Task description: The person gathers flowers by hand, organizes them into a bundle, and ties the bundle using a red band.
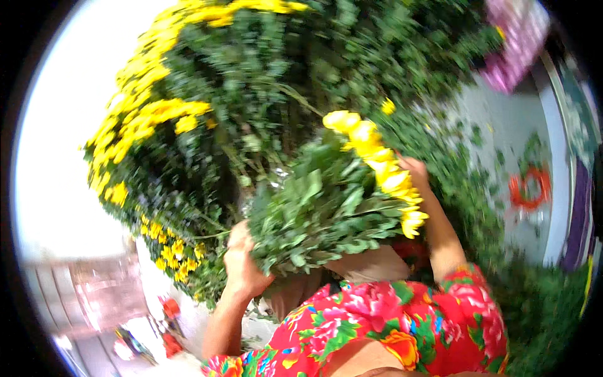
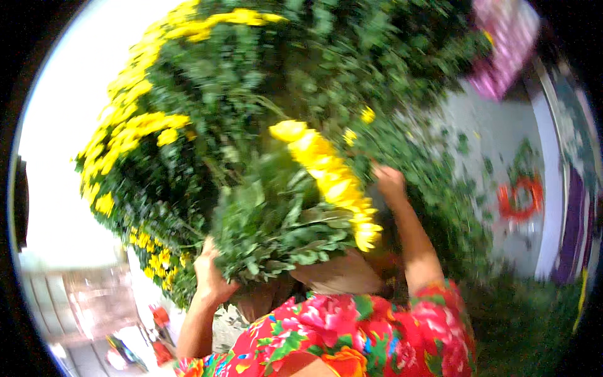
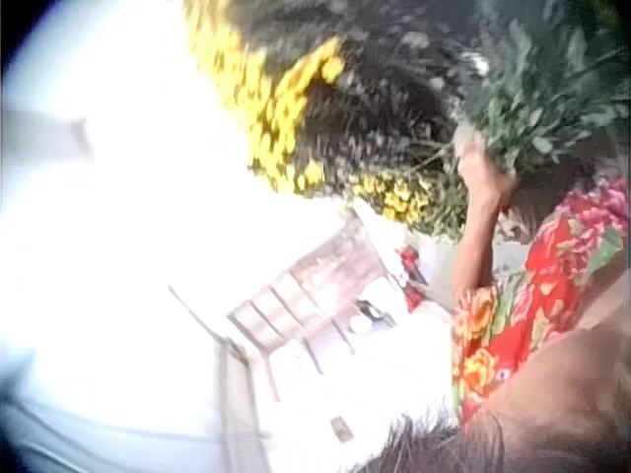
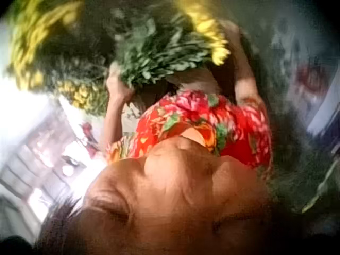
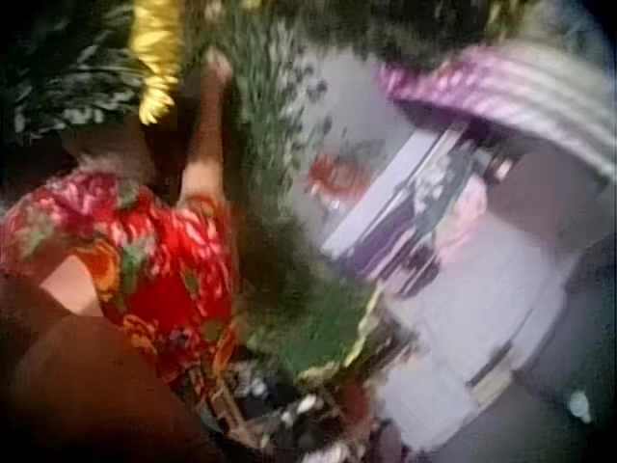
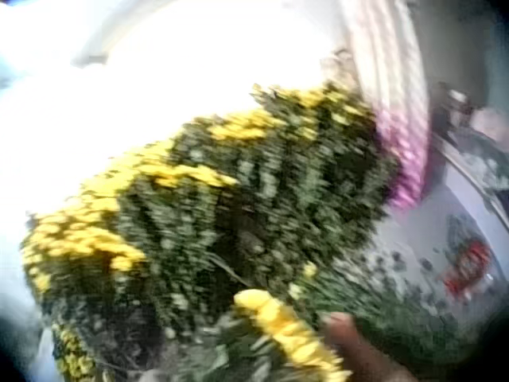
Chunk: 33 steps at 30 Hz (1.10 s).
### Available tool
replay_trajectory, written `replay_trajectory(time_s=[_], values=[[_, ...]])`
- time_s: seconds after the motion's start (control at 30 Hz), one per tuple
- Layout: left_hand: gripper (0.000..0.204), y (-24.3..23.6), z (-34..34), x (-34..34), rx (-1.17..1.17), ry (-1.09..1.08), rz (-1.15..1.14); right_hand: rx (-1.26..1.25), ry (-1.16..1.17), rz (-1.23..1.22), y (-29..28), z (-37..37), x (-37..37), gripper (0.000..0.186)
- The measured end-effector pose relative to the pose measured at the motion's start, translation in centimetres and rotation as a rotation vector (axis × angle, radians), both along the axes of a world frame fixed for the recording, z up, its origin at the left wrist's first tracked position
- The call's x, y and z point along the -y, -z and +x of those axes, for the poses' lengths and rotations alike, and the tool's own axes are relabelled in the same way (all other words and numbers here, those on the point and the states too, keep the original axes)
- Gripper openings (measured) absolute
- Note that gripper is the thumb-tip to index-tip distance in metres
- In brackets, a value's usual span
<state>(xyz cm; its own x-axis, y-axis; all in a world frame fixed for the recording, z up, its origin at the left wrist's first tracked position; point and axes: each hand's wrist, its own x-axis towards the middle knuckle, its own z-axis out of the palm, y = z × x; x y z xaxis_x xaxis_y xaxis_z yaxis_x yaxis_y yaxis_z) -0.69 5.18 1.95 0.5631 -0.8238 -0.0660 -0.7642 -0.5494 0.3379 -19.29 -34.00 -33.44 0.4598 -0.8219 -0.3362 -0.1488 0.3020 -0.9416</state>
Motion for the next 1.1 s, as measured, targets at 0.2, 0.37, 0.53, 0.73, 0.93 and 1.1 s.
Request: replay_trajectory(time_s=[0.2,0.37,0.53,0.73,0.93,1.1], values=[[0.053,-3.2,1.1,0.8,-0.36,0.138,-0.208,0.089,-0.184,-0.41,-15.5,4.1,-4.5,0.019],[0.057,-3.7,1.3,0.4,-0.88,0.219,-0.539,0.246,-0.551,-0.861,-24.3,8.1,-16.1,0.016],[0.051,-2.2,2.1,-3.1,-0.799,0.221,-0.365,0.35,-0.591,-1.339,-27.0,7.5,-19.4,0.016],[0.054,0.0,3.4,-5.9,-0.456,-0.117,-0.365,0.089,-1.267,-0.993,-34.8,2.4,-19.2,0.017],[0.052,1.4,1.6,-5.1,-0.135,-0.274,-0.167,0.391,-1.476,-1.214,-42.2,3.9,-24.5,0.022],[0.037,1.7,-2.2,-3.5,-0.149,-0.215,-0.194,0.541,-1.097,-1.66,-42.5,9.3,-28.3,0.023]])
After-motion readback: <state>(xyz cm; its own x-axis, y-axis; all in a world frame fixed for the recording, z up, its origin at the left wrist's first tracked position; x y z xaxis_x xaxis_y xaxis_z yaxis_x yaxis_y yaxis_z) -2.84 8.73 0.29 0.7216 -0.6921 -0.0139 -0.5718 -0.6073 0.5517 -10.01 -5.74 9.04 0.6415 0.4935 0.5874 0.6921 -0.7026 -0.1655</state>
